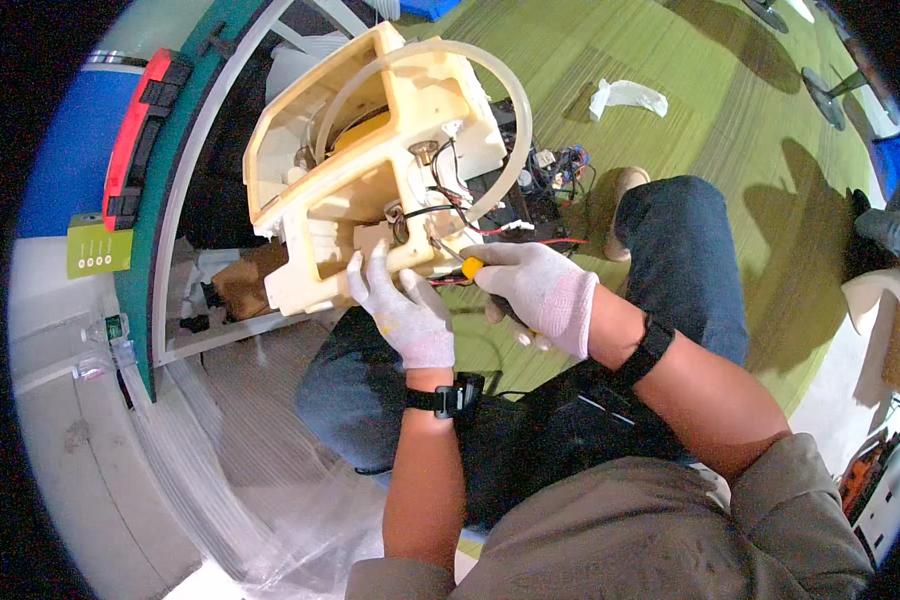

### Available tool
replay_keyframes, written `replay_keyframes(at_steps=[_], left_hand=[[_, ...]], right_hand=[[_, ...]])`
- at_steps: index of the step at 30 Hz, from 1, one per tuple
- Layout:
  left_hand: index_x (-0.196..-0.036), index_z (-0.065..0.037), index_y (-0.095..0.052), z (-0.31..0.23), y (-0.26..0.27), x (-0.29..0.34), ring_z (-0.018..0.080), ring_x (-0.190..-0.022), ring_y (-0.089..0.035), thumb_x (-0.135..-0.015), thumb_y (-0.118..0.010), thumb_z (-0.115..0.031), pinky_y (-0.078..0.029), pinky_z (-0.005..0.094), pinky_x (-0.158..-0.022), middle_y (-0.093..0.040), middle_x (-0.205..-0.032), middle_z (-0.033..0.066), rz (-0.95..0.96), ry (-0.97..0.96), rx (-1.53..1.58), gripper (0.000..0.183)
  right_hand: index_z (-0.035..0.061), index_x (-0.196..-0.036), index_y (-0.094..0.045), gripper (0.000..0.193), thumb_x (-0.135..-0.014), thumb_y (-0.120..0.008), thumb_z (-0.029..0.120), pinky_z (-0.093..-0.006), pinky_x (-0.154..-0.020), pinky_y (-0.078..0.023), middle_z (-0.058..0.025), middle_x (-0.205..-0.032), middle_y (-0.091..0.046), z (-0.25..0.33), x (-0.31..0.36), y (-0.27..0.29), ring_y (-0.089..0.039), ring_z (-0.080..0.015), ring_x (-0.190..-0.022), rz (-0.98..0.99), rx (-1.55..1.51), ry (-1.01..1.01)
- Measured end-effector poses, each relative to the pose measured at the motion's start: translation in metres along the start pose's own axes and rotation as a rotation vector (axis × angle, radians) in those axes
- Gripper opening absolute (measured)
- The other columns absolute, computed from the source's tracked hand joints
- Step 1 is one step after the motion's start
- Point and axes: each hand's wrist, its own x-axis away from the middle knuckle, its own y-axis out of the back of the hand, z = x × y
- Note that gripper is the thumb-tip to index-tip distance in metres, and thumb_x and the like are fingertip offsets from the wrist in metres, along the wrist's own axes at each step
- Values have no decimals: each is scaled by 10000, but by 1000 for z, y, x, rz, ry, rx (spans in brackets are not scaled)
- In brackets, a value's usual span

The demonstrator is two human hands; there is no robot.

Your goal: Using a screwdriver to repair or disassemble a mechanical unit housed in plastic.

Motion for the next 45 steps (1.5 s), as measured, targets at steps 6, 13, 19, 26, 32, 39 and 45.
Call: replay_keyframes(at_steps=[6,13,19,26,32,39,45], left_hand=[[-1196,-7,-517,-4,-1,-1,412,-1208,-389,-793,-494,-7,-318,438,-1023,-394,-1278,255,15,-24,-27,403],[-1208,-12,-503,-2,1,-1,410,-1215,-389,-784,-515,11,-318,431,-1027,-374,-1305,247,11,13,-20,425],[-1221,-20,-502,1,1,1,414,-1213,-394,-789,-519,-10,-320,437,-1027,-386,-1300,255,8,-6,-20,432],[-1209,-17,-502,1,1,1,429,-1220,-387,-772,-516,-1,-326,444,-1029,-360,-1326,262,6,31,-29,438],[-1224,-15,-499,-4,-1,-3,441,-1211,-388,-752,-543,-14,-318,444,-1027,-369,-1313,277,33,3,-3,473],[-1217,-8,-471,2,-6,4,435,-1235,-352,-748,-549,-5,-309,447,-1037,-339,-1327,259,12,5,-40,476],[-1260,-20,-449,-8,1,3,435,-1247,-350,-764,-574,-38,-317,446,-1040,-298,-1365,260,50,42,2,512]], right_hand=[[33,-1299,-489,426,-898,-488,175,-259,-291,-343,-42,-628,-555,-3,6,-1,-452,-110,-356,-109,-9,113],[38,-1310,-471,430,-912,-491,202,-256,-290,-338,-46,-630,-563,-4,-7,-2,-447,-107,-346,-25,-1,24],[68,-1328,-464,455,-893,-485,199,-268,-317,-385,-44,-637,-568,12,24,1,-479,-121,-370,-65,35,45],[51,-1186,-559,350,-889,-470,216,-295,-395,-452,-59,-654,-586,-1,-10,-9,-533,-160,-443,-73,142,89],[94,-1277,-526,398,-895,-473,190,-293,-346,-427,-57,-640,-581,7,20,2,-508,-135,-404,-120,68,111],[60,-1223,-521,362,-905,-430,209,-297,-315,-409,-81,-696,-610,-5,-7,-13,-508,-163,-376,-47,85,85],[68,-1349,-432,437,-945,-469,232,-242,-290,-320,-19,-584,-524,-30,9,20,-436,-89,-347,48,-61,21]])
